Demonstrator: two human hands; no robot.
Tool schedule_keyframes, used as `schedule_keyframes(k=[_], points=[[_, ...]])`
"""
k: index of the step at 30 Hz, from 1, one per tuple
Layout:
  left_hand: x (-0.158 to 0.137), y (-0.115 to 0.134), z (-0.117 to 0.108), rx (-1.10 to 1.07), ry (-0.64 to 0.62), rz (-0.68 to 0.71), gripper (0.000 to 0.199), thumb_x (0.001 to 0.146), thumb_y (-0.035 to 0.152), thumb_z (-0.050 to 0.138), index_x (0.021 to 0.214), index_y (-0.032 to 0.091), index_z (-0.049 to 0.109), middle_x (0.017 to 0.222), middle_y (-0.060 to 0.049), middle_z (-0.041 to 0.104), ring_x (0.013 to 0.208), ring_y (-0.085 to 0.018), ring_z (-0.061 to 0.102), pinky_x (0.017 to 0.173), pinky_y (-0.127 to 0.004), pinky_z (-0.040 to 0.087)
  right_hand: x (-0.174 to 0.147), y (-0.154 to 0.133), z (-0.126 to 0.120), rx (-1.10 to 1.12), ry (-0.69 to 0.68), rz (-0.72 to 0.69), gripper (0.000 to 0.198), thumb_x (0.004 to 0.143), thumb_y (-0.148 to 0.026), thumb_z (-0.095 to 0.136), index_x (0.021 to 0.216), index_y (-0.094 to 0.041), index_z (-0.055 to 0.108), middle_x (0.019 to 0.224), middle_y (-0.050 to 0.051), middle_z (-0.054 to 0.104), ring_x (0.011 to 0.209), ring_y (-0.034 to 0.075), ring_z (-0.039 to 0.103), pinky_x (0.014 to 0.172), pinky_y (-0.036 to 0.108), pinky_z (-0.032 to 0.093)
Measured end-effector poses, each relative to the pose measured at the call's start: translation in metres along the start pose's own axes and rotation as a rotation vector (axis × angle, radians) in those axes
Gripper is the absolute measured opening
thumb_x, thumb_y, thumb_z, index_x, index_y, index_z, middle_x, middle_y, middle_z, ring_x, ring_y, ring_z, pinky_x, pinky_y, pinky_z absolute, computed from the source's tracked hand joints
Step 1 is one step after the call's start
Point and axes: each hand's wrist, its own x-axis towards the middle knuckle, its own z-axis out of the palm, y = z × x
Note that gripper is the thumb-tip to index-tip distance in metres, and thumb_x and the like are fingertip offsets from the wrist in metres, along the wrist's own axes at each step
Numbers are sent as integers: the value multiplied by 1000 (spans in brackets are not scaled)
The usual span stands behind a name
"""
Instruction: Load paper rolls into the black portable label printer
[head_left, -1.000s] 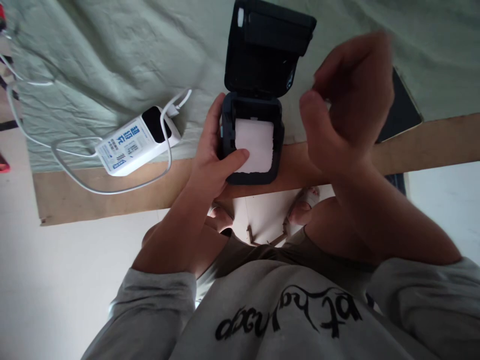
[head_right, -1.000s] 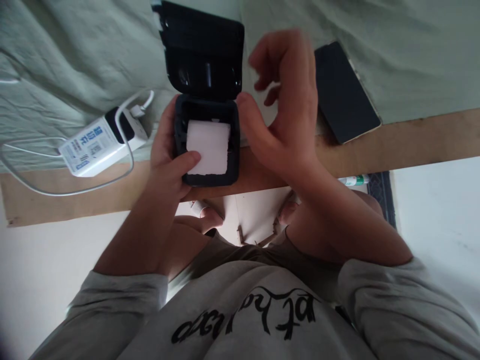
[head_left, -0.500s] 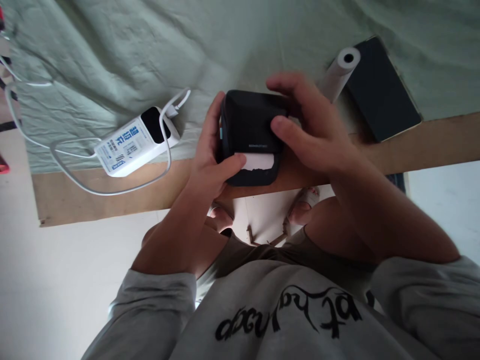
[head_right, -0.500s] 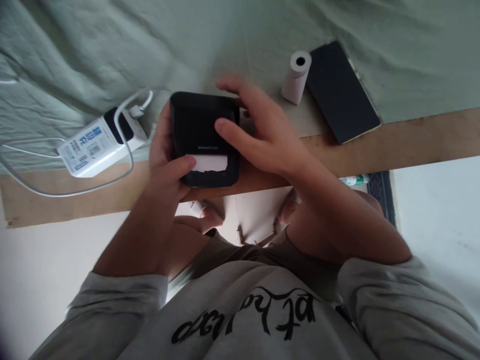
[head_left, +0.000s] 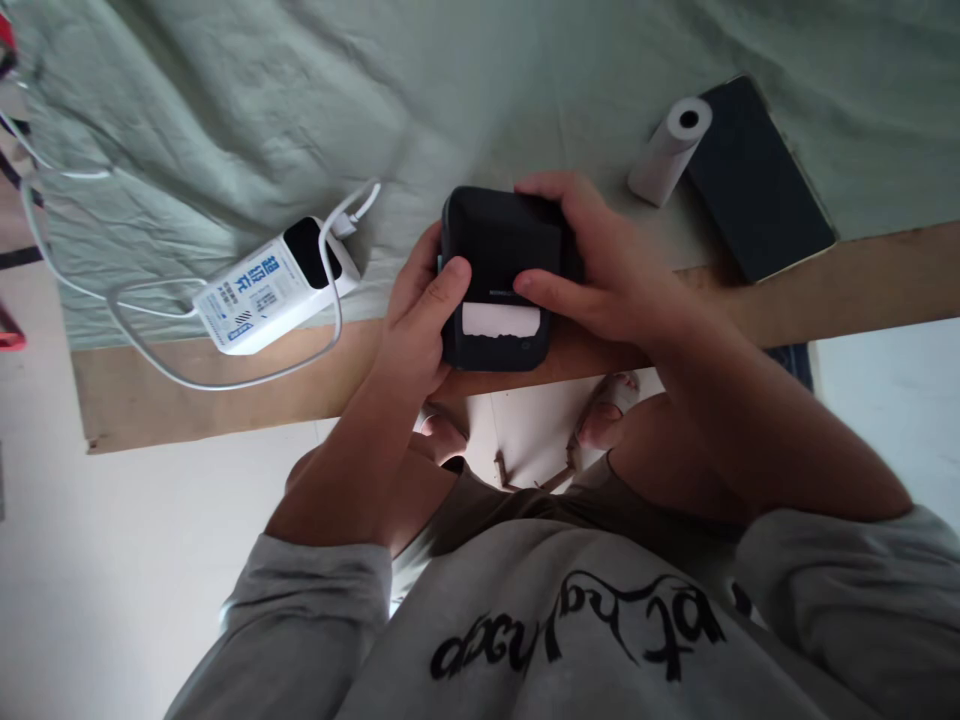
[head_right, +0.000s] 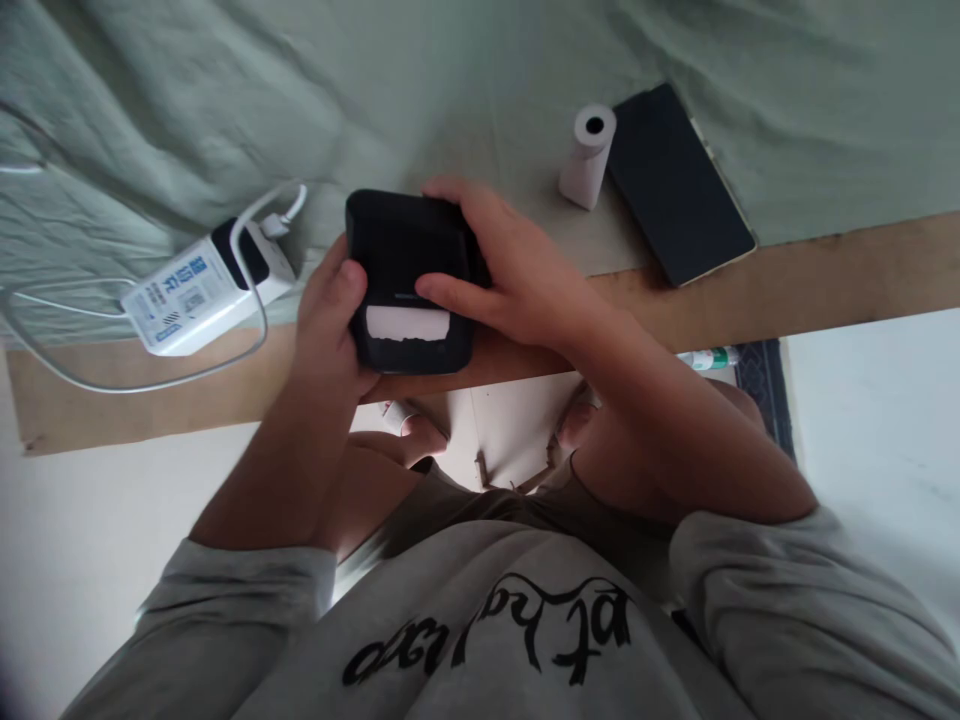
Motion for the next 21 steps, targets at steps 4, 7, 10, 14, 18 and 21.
schedule_keyframes(k=[4, 7, 10, 14, 18, 21], points=[[5, 0, -5, -56, -50, -19, 33, 91, 44, 50, 116, 27, 62, 123, -1, 64, 129, -22, 53, 109, -36, 46, -3, 2, 4, 16, 32, -34, 56, 86, -55, 47, 134, -27, 33, 139, 6, 48, 127, 21, 48, 112, 39, 41], [8, 1, -7, -99, -70, -42, 30, 91, 39, 49, 117, 29, 62, 124, 1, 63, 128, -21, 52, 110, -35, 43, -6, 2, 6, 9, 54, -56, 53, 89, -52, 41, 135, -26, 30, 141, 7, 46, 131, 20, 45, 114, 39, 40], [10, 0, -7, -152, -4, -53, 20, 89, 31, 49, 98, 23, 65, 102, -1, 68, 121, -23, 55, 106, -35, 45, -7, 3, 6, 14, 74, -80, 52, 90, -48, 39, 136, -26, 28, 143, 7, 43, 133, 20, 44, 114, 38, 40], [8, -2, -8, -125, 125, -132, 12, 85, 29, 50, 80, 21, 57, 81, -3, 65, 119, -27, 56, 99, -36, 47, -6, 5, 4, 41, -12, -137, 63, 88, -46, 44, 141, -26, 18, 148, 8, 39, 136, 19, 42, 115, 37, 40], [7, 1, -9, -78, 168, -127, 17, 81, 30, 55, 67, 22, 48, 73, -4, 63, 114, -26, 58, 91, -33, 49, -7, 6, 1, 3, -59, -175, 70, 86, -49, 48, 143, -21, 19, 152, 10, 32, 141, 19, 35, 121, 36, 31], [6, 4, -7, -102, 108, -139, 13, 78, 26, 55, 66, 23, 51, 67, -3, 61, 105, -25, 62, 87, -32, 51, -6, 6, 0, -23, -95, -190, 75, 86, -54, 49, 145, -19, 18, 153, 10, 30, 143, 20, 32, 121, 36, 30]])
